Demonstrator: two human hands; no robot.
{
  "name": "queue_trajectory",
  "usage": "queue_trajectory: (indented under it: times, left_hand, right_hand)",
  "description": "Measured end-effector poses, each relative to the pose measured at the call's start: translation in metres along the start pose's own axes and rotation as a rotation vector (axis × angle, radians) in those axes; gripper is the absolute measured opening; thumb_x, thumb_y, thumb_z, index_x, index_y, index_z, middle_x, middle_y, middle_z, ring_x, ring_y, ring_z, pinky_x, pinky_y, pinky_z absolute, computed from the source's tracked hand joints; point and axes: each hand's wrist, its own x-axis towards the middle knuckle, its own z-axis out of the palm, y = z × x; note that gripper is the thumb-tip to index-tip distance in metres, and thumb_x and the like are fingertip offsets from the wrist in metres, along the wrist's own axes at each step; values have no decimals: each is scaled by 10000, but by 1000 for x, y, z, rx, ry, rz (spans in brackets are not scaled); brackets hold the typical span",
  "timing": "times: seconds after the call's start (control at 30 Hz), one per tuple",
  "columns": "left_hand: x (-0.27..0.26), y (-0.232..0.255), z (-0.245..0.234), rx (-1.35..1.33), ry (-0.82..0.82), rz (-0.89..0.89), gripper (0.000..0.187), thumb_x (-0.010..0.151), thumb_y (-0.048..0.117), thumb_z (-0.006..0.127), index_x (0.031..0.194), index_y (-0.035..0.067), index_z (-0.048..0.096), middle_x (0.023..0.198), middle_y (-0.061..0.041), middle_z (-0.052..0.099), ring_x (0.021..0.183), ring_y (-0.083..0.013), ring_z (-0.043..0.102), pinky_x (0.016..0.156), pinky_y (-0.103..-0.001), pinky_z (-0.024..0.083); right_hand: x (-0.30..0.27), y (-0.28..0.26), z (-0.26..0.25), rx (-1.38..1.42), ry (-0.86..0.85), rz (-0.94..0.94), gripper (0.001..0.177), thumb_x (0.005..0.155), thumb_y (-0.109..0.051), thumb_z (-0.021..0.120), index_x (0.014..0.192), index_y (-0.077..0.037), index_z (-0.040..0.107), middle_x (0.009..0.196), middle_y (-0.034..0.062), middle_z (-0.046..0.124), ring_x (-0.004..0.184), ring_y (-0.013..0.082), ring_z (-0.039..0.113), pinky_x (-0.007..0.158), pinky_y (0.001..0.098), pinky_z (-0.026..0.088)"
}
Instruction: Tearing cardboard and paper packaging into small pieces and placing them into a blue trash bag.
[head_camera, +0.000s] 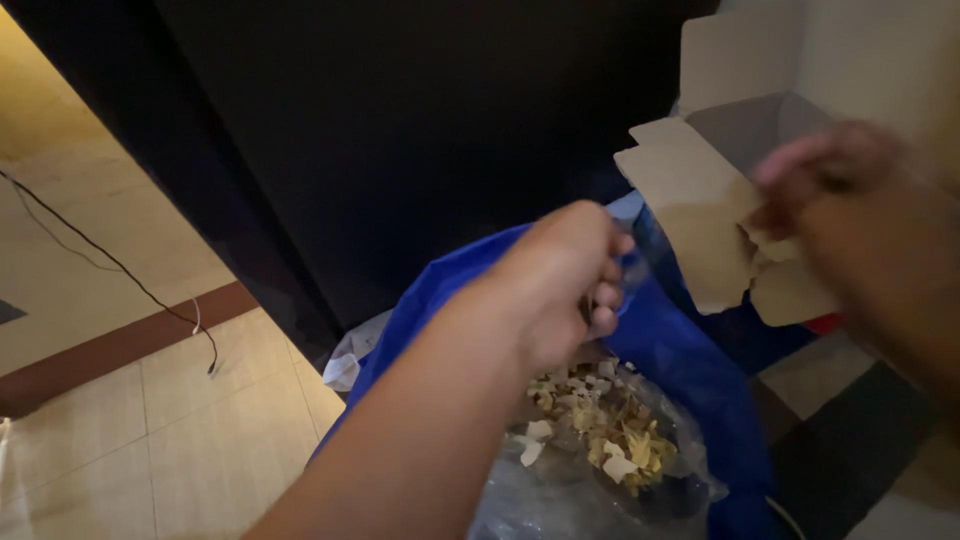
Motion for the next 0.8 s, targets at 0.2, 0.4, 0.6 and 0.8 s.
queue_trajectory:
  times: [0.2,0.4,0.6,0.8]
  left_hand:
    - [21,-12,-14,-275,-211,43,98,909,54,440,829,111,434,654,18,348,555,-119,310,494,-276,264]
    - [12,-12,-17,-325,-87,44,90,900,52,430,859,100,494,655,14,366,568,-128,325,512,-279,286]
    - [17,-20,-40,-505,29,38,113,792,-8,420,849,67,484,691,-51,413,604,-187,399,548,-318,355]
    - [20,-49,-55,-334,75,69,75,745,-46,486,720,20,463,759,-100,489,726,-256,461,634,-397,423]
  right_hand:
    - [43,43,-24,83,-71,217,115,1049,-131,536,1103,-71,618,993,145,673,867,228,667,794,368,552]
    - [98,118,-63,69,-253,197,213,1138,-295,531,1126,-93,593,977,145,627,843,243,635,750,400,545]
    - [79,93,-56,14,-84,174,302,1155,-326,503,1014,-88,624,934,147,661,829,268,633,720,428,487]
    - [-9,17,8,189,-227,179,140,1026,-174,589,1097,-67,646,954,112,672,835,228,664,764,366,540]
